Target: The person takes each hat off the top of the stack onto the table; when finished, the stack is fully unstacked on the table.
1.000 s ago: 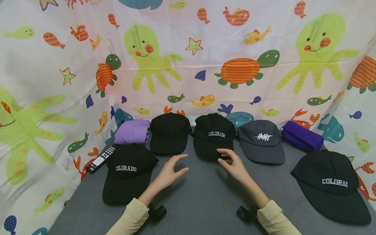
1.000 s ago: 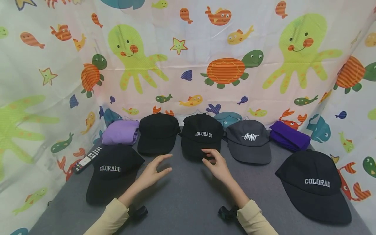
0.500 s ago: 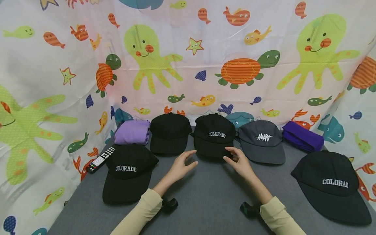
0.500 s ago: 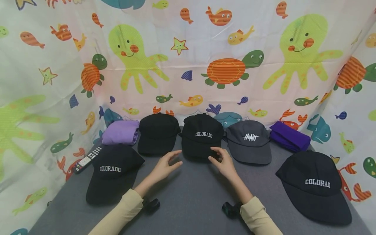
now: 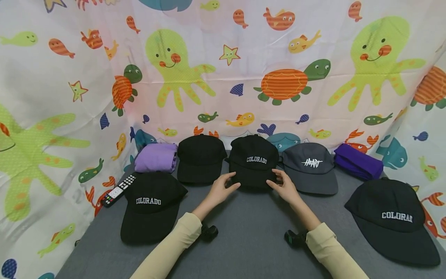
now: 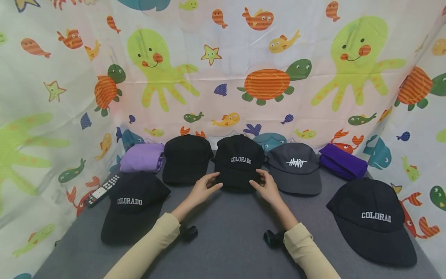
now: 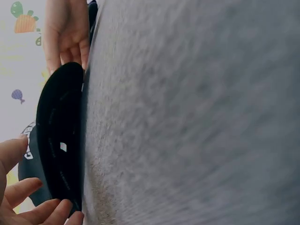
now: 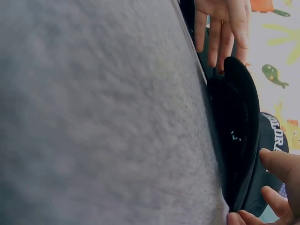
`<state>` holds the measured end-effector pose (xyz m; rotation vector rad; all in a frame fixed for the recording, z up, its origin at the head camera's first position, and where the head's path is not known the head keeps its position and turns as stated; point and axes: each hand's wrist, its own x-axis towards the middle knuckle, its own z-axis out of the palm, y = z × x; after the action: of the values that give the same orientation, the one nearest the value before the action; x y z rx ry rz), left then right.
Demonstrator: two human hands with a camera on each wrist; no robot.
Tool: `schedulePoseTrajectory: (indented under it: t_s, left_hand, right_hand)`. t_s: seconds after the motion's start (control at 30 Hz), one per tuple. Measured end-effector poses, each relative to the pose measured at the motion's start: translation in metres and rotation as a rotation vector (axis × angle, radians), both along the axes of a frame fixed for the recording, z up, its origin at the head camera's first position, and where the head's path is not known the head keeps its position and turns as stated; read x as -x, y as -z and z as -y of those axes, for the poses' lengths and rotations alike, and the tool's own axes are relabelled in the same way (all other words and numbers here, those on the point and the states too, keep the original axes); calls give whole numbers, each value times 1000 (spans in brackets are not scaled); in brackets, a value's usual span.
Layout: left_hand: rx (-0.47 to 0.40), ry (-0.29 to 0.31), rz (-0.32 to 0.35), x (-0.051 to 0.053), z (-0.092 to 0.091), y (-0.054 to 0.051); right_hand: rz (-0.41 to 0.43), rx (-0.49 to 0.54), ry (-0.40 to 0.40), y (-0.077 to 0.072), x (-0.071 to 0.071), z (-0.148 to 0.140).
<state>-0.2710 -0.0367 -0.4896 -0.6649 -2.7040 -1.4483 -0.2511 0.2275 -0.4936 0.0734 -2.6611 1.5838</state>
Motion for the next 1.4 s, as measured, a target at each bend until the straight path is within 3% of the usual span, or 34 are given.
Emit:
schedulePoseTrajectory:
  t_s: [0.2, 0.5, 0.8, 0.93, 1.13, 1.4]
  left_hand:
    - [39, -2, -36, 12, -4, -1]
    - [87, -14, -46, 32, -10, 0]
    - [76, -43, 1, 45, -14, 0]
    - [59, -63, 12, 49, -16, -1]
    - [42, -65, 14, 51, -17, -1]
    - [18, -85, 14, 48, -17, -2]
  right_hand:
    - [71, 13, 24, -3, 9, -2]
    - [96, 7, 39, -4, 20, -1]
    - [124, 73, 38, -6, 28, -2]
    - [121, 140, 48, -5, 30, -3]
    - [125, 162, 85, -1, 30, -1]
    - [88, 223, 80, -2, 29, 2]
